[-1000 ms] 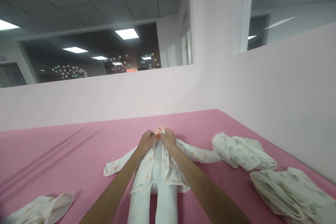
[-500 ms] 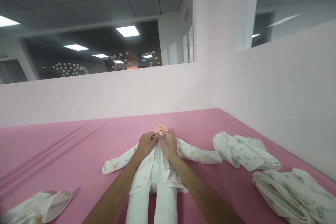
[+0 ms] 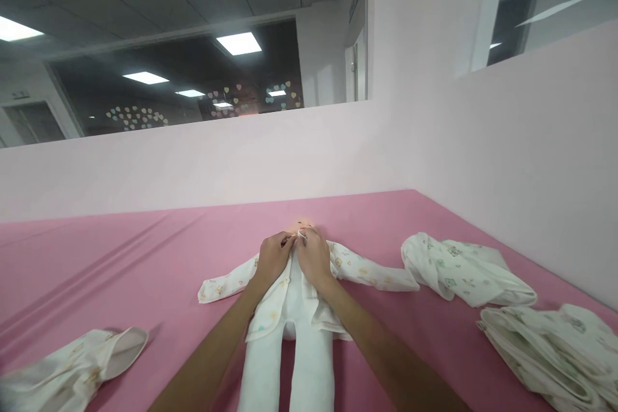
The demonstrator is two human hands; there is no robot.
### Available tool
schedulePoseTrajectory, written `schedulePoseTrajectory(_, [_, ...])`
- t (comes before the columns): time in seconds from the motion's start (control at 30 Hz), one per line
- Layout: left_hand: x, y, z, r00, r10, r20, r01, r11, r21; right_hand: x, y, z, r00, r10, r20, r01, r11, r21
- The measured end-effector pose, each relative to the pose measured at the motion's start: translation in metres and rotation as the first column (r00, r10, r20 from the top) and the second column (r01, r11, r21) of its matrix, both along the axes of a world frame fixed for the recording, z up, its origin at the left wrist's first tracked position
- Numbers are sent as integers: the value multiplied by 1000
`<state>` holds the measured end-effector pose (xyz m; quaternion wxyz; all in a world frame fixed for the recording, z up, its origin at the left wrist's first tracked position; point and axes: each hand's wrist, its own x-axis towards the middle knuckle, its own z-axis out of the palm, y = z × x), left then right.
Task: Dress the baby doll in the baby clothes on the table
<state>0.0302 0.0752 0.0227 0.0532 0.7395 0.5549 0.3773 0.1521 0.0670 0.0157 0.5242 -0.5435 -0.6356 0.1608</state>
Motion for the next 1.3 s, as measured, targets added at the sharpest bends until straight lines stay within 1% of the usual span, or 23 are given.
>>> schedulePoseTrajectory(0.2, [-1,0,-2,1000,-28,-3,29,999,14,0,-5,4,1000,7,21,-6,1000,-24])
schedulePoseTrajectory(0.4, [0,-3,0,999,-29,-20,29,1000,5,3,-3,5,997,22,-79,-27,998,-56])
schedulePoseTrajectory(0.53, [1,-5,2,999,-17,-28,17,1000,-4,3,-3,4,993,36,-111,-43,997,-62])
schedulePoseTrajectory(0.6, [1,-5,2,1000,-8,-26,8,1000,-12,2,-4,5,994,34,-103,-40,997,-64])
schedulePoseTrajectory(0.7, [2,-5,1,1000,4,-12,-4,1000,-31,-1,-8,6,999,21,-48,-25,997,-73])
schedulePoseTrajectory(0.87, [0,-5,1,1000,17,18,-16,997,-72,-5,-11,2,1000,14,23,-12,998,-69])
schedulePoseTrajectory(1.03, [-4,-6,1,999,-19,48,25,994,-109,-4,-11,-1,996,50,71,-45,996,-78])
schedulePoseTrajectory(1.1, [-5,-6,1,998,-38,59,44,992,-115,-3,-11,0,996,61,63,-56,996,-76])
schedulePoseTrajectory(1.3, [-5,-5,2,993,-74,89,84,990,-113,-3,-15,3,998,58,-28,-60,995,-78])
